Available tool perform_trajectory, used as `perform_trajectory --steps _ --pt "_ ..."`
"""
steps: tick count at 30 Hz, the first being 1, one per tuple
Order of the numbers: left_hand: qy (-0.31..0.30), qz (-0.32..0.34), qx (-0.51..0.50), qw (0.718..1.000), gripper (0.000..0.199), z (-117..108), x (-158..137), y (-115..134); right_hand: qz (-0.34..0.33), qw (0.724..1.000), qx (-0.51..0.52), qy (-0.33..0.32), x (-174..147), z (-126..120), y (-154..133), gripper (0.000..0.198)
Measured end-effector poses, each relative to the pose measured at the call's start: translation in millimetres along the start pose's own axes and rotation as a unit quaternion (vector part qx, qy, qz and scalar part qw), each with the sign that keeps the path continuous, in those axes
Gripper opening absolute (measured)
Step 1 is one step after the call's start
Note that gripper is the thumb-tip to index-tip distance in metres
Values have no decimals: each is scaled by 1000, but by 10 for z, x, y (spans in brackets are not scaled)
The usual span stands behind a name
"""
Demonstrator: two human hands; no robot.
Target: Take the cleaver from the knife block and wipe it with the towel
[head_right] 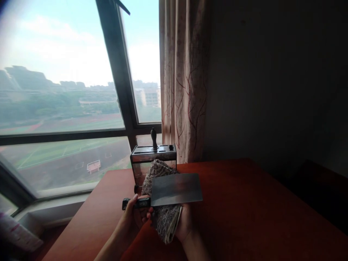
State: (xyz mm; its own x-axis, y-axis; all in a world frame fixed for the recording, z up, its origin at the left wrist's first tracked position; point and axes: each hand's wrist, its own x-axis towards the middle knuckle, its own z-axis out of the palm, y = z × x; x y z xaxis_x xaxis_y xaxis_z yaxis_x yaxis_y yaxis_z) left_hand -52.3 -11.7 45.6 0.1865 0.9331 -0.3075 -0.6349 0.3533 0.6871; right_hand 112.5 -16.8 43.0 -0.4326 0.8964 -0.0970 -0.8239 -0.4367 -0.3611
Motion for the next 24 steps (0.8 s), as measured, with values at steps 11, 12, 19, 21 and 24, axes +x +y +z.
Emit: perform_trajectory --steps 11,12,19,21,24 --pt "35 18 -15 999 32 -4 -6 109 -155 985 6 72 -149 -107 -496 39" --pt "38 19 -18 999 30 -5 -1 108 -156 985 9 78 -159 -108 -511 39" --pt "48 34 -33 998 23 35 -26 52 -162 985 -30 42 -70 -14 -275 34" --pt "31 40 -20 999 23 40 -42 31 -156 986 -42 37 -48 -17 -167 34" --pt "14 40 -1 999 25 28 -48 -1 -115 991 -56 28 -33 -64 -28 34"
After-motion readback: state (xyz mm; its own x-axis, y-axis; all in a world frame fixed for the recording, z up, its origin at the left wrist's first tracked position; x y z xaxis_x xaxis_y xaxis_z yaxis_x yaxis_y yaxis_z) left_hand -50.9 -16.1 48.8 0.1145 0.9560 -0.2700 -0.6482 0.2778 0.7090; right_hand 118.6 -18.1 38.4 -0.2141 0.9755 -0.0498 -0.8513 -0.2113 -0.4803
